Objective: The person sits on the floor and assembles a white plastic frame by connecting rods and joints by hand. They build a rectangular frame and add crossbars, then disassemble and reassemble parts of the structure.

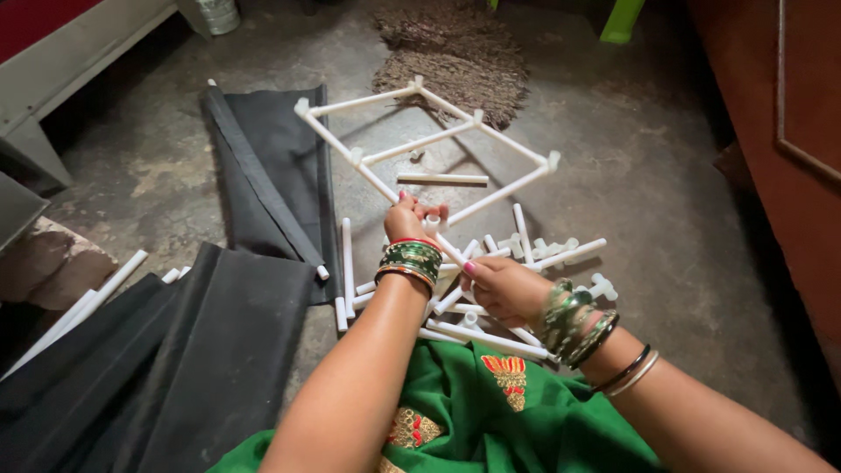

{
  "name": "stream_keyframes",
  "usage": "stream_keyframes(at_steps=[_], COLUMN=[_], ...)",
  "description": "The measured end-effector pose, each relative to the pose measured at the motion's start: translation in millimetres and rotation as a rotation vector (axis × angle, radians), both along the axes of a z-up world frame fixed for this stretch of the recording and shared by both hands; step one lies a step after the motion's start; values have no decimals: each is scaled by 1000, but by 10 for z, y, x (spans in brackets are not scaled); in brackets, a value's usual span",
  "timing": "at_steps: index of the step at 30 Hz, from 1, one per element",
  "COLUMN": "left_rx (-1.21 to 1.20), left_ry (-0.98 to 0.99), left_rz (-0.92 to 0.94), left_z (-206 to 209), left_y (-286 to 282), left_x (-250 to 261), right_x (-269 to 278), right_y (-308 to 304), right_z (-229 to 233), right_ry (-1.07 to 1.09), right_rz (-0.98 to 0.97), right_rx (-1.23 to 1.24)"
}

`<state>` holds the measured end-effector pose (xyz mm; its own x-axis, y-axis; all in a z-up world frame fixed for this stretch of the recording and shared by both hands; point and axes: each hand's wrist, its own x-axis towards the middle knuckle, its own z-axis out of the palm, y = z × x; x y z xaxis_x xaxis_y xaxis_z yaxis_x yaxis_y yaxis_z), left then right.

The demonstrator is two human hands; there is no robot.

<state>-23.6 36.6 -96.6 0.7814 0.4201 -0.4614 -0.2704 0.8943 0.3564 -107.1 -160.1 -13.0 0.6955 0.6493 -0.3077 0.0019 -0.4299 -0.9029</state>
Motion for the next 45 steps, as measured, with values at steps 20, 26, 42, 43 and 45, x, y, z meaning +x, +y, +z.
stream_keyframes(at_steps=[20, 26, 42, 43, 45], left_rx=[26, 49, -24, -70, -36], left_ry=[-13, 117, -39, -28, 53], left_rz=[-39, -4, -2, 5, 6], left_z=[-108, -54, -99, -127, -149], left_y=[18, 25, -49, -26, -2], left_x=[-8, 109, -39, -18, 51], right_x=[132, -249, 45, 15, -83], right_y=[-53, 168, -33, 36, 175], right_z=[-220, -90, -75, -82, -61], right_ry=[776, -849, 7, -290, -887], right_rz=[48, -123, -9, -24, -53], right_rx=[458, -563, -58, -204, -492])
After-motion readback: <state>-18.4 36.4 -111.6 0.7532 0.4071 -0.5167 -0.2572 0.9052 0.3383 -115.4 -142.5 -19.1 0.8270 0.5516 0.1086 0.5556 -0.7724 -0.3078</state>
